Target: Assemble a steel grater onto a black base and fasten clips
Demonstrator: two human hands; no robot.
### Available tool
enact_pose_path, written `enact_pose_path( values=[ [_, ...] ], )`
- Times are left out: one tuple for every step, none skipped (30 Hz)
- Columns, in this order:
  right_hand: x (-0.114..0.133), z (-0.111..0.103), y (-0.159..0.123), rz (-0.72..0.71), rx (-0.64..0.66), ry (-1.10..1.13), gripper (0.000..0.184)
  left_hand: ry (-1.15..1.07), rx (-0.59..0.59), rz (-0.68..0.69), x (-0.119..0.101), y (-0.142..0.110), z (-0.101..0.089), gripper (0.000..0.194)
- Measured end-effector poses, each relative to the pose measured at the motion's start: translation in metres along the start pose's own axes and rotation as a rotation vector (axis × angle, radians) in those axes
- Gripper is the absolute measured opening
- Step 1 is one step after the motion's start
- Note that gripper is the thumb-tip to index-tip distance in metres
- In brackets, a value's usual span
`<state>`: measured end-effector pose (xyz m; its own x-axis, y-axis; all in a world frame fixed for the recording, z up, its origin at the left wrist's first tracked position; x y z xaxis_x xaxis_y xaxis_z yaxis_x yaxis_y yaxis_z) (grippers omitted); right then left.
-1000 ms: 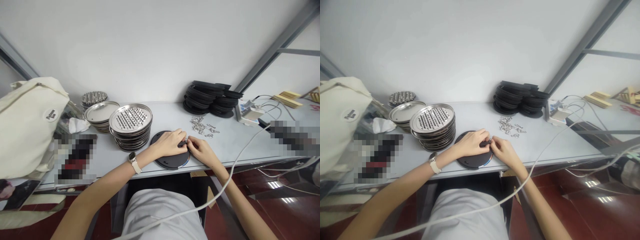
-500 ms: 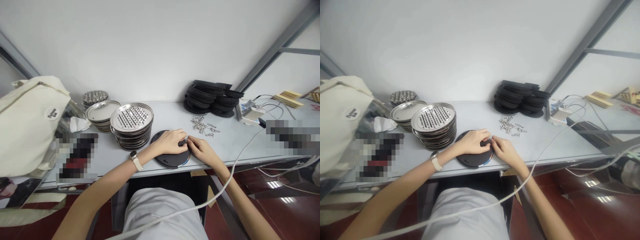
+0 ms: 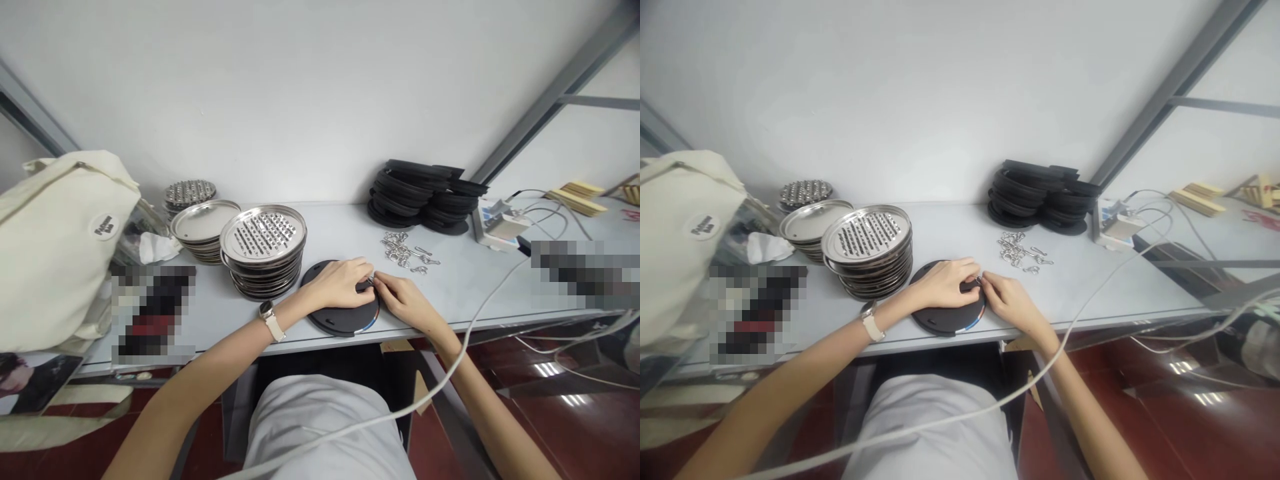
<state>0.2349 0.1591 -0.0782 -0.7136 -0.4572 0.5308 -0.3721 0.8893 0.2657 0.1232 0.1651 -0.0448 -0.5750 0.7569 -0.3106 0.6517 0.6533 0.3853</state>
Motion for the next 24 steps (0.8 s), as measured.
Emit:
enact_pose_path(
  values=[
    [0.0002,-0.0005,0.0000,0.001,-0.004,0.003,0.028,-0.009,-0.010,0.000,0.0006,-0.0001,-0.0002,0.013],
    [0.0002,-0.0010,-0.0001,0.005,-0.011,0.009,0.028,-0.019,-0.018,-0.003,0.0015,0.0000,-0.0001,0.013],
    [-0.0001,-0.0015,-0.0001,0.011,-0.018,0.017,0.028,-0.033,-0.021,-0.009,0.0027,0.0002,0.0001,0.014],
    [-0.0006,-0.0018,-0.0001,0.017,-0.026,0.026,0.028,-0.049,-0.019,-0.014,0.0037,0.0004,0.0005,0.015],
    [-0.0012,-0.0017,-0.0001,0.024,-0.028,0.035,0.029,-0.067,-0.013,-0.020,0.0047,0.0007,0.0010,0.016],
    [-0.0019,-0.0012,-0.0001,0.030,-0.027,0.040,0.029,-0.081,-0.005,-0.027,0.0055,0.0010,0.0013,0.017],
    [-0.0026,-0.0005,-0.0002,0.034,-0.023,0.043,0.029,-0.093,0.004,-0.033,0.0060,0.0012,0.0012,0.017],
    [-0.0032,0.0003,-0.0002,0.037,-0.018,0.044,0.029,-0.099,0.013,-0.038,0.0062,0.0014,0.0008,0.017],
    [-0.0036,0.0009,-0.0003,0.038,-0.015,0.046,0.029,-0.101,0.022,-0.042,0.0063,0.0014,0.0000,0.016],
    [-0.0040,0.0014,-0.0003,0.038,-0.012,0.048,0.029,-0.099,0.034,-0.043,0.0061,0.0013,-0.0008,0.016],
    [-0.0042,0.0018,-0.0005,0.037,-0.009,0.053,0.029,-0.097,0.049,-0.037,0.0056,0.0011,-0.0016,0.015],
    [-0.0043,0.0021,-0.0006,0.036,-0.007,0.060,0.029,-0.095,0.067,-0.026,0.0049,0.0007,-0.0022,0.015],
    [-0.0044,0.0022,-0.0008,0.035,-0.007,0.069,0.029,-0.091,0.084,-0.011,0.0042,0.0002,-0.0028,0.014],
    [-0.0044,0.0021,-0.0010,0.033,-0.009,0.081,0.028,-0.082,0.100,0.007,0.0035,-0.0003,-0.0032,0.013],
    [-0.0045,0.0019,-0.0012,0.030,-0.012,0.094,0.028,-0.065,0.113,0.029,0.0029,-0.0009,-0.0034,0.013],
    [-0.0046,0.0015,-0.0014,0.027,-0.016,0.107,0.027,-0.037,0.122,0.053,0.0024,-0.0016,-0.0035,0.013],
    [-0.0046,0.0011,-0.0016,0.023,-0.021,0.120,0.026,-0.002,0.125,0.077,0.0019,-0.0022,-0.0036,0.014],
    [-0.0047,0.0008,-0.0017,0.020,-0.024,0.133,0.024,0.036,0.125,0.102,0.0013,-0.0027,-0.0036,0.015],
    [-0.0048,0.0005,-0.0018,0.019,-0.027,0.146,0.023,0.070,0.124,0.124,0.0007,-0.0033,-0.0035,0.016],
    [-0.0051,0.0003,-0.0018,0.019,-0.029,0.157,0.021,0.094,0.122,0.141,0.0002,-0.0037,-0.0033,0.017],
    [-0.0055,0.0001,-0.0018,0.022,-0.031,0.166,0.019,0.107,0.122,0.150,-0.0002,-0.0040,-0.0031,0.018],
    [-0.0060,0.0001,-0.0016,0.027,-0.033,0.174,0.018,0.110,0.123,0.152,-0.0003,-0.0041,-0.0029,0.019],
    [-0.0064,0.0002,-0.0014,0.032,-0.032,0.177,0.018,0.106,0.126,0.151,-0.0003,-0.0041,-0.0026,0.020],
    [-0.0068,0.0004,-0.0011,0.036,-0.030,0.178,0.019,0.099,0.128,0.147,-0.0002,-0.0040,-0.0024,0.020]
  ],
)
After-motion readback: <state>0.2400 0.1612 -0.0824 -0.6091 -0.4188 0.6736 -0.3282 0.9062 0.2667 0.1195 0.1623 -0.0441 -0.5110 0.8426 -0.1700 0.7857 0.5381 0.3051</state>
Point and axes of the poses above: each hand's wrist, its own y-axis towards the middle knuckle, its own z-axis out of the palm, x = y × z, the point moved 7 cm from there along y, towards the middle knuckle, and after that the axes turned 6 degrees about -x, right-handed, at the moved point
